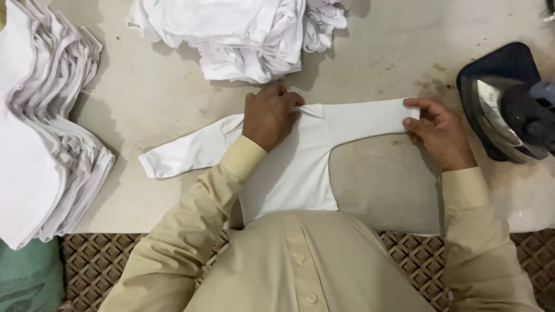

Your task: The person is ironing and smoothing out baby onesies on a production table in a factory setting.

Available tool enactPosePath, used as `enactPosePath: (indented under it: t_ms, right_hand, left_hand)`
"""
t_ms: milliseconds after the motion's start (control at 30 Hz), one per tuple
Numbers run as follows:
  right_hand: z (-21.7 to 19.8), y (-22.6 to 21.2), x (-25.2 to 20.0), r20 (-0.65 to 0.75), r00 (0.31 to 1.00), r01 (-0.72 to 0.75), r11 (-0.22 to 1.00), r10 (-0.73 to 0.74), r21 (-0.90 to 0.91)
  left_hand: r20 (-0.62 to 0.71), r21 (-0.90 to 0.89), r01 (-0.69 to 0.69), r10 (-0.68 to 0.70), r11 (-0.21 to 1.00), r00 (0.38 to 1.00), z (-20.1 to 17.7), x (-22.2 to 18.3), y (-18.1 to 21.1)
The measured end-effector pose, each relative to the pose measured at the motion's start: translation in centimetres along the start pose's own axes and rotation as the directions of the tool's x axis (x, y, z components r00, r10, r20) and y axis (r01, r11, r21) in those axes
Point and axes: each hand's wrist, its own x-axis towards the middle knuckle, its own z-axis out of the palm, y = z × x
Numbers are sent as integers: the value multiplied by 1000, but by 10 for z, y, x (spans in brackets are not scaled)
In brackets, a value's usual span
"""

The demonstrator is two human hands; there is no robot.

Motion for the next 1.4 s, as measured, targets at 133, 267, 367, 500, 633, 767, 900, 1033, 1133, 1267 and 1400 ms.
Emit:
enactPosePath:
  t_ms: [133,267,367,500,633,767,900,1033,1133,1267,1400]
  right_hand:
    - [1,4,0,-22,1000,8,999,-7,35]
    - [3,5,0,-51,999,11,998,-8,63]
    - [7,-1,-1,-65,998,17,1000,-16,25]
    - [9,-11,-1,-64,997,-49,998,51,25]
    - [23,-8,-5,-155,964,66,756,-218,-651]
    - [95,-22,-19,122,609,456,220,-784,-862]
    - [97,-7,-30,202,869,428,481,-452,-765]
    - [66,-5,-28,34,968,180,593,-248,-785]
    - [29,-24,-25,86,947,253,551,-310,-796]
    - [-99,-44,-20,201,639,403,101,-742,-910]
    - [-241,77,28,84,902,309,498,-423,-810]
  left_hand:
    - [-49,-17,-53,52,998,997,-12,6,-3]
    - [-132,2,-26,26,1000,991,-15,4,-4]
    - [-428,164,-119,179,979,886,5,-19,14]
    - [-305,203,-341,390,918,869,21,-49,53]
    - [-128,240,-185,220,953,967,33,-46,55]
    - [31,211,-115,111,971,993,22,-46,59]
    - [-3,201,-123,126,972,992,26,-46,58]
    - [14,205,-106,106,973,994,22,-46,59]
    - [-58,232,-141,158,963,986,31,-47,54]
    - [-129,246,-181,217,952,968,35,-46,51]
    - [-144,215,-187,221,958,965,32,-46,50]
